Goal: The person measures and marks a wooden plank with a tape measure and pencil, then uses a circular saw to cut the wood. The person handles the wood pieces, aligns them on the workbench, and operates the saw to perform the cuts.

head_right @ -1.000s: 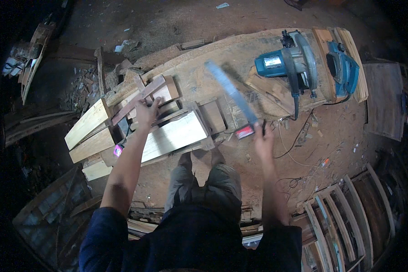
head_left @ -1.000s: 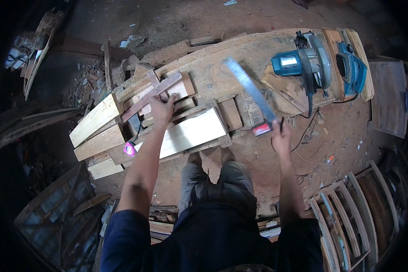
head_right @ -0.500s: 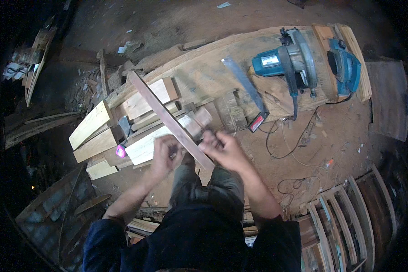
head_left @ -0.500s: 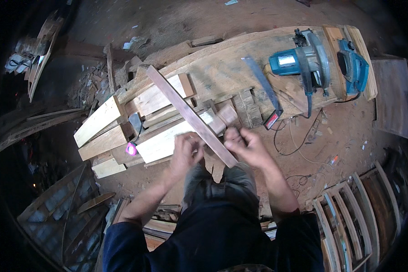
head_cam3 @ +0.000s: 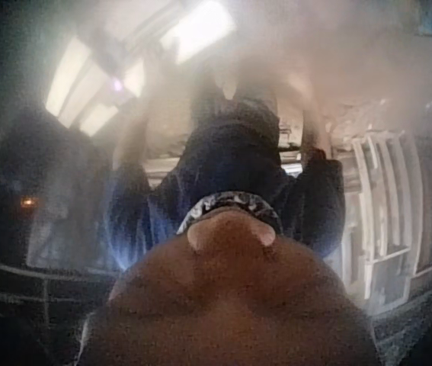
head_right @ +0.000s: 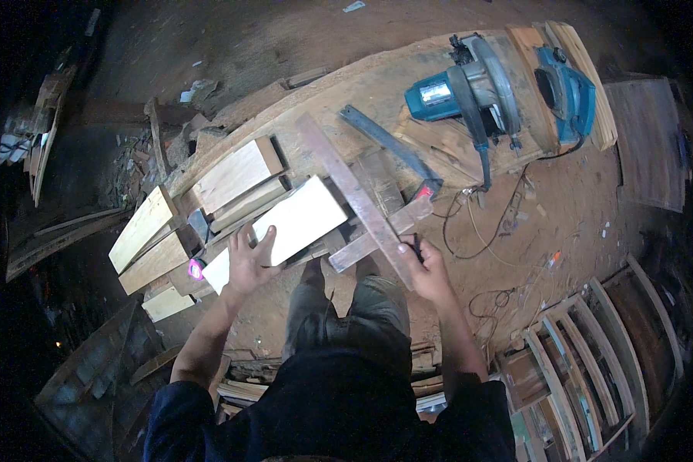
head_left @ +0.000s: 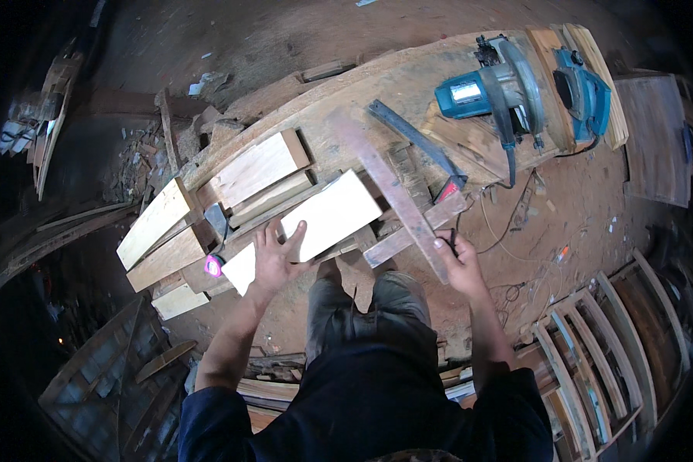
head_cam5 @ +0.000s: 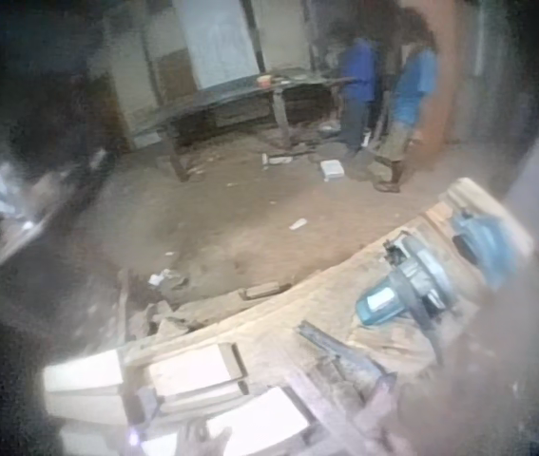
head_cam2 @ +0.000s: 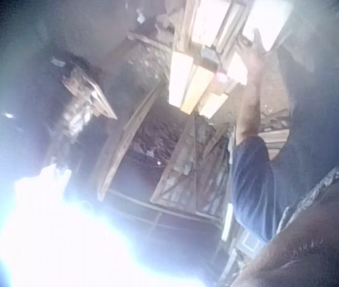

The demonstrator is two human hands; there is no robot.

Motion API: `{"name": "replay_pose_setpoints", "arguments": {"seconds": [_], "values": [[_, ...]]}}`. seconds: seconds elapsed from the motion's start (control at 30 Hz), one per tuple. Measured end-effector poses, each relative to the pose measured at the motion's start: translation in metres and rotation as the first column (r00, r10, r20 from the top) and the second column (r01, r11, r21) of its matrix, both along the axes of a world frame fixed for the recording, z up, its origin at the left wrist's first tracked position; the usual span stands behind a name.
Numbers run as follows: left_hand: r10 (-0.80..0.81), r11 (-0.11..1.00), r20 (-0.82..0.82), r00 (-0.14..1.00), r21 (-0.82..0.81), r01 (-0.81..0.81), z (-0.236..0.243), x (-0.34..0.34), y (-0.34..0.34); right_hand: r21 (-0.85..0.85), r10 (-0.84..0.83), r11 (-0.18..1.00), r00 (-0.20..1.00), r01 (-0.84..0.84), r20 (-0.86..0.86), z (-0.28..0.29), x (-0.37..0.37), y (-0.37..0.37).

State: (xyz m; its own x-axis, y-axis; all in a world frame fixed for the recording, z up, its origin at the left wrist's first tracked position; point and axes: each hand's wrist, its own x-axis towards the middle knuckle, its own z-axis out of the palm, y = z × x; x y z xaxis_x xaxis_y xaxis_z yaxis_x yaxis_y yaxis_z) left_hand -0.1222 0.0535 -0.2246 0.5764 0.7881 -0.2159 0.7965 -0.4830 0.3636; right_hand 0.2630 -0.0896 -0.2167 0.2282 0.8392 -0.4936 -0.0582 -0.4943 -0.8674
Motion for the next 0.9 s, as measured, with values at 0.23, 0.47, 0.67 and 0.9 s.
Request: {"name": "replay_pose_setpoints", "arguments": {"seconds": [0.23, 0.47, 0.67, 0.9], "values": [[0.015, 0.999, 0.091, 0.996, 0.030, -0.018, -0.013, 0.083, -0.011, -0.006, -0.052, 0.999, 0.997, 0.052, -0.056, -0.007, 0.015, -0.004], [0.041, 0.999, 0.372, 0.927, -0.032, -0.031, -0.040, 0.075, -0.022, -0.022, 0.078, 0.997, 0.996, -0.077, 0.044, -0.049, -0.052, -0.020], [-0.168, 0.978, 0.262, 0.950, 0.167, 0.127, -0.047, 0.076, -0.029, 0.041, 0.105, 0.993, 0.993, -0.108, 0.059, -0.045, -0.081, -0.004], [-0.061, 0.989, 0.260, 0.964, 0.149, 0.022, -0.052, 0.081, -0.036, -0.079, -0.131, 0.978, 0.871, 0.191, 0.474, -0.034, -0.015, 0.043]]}}
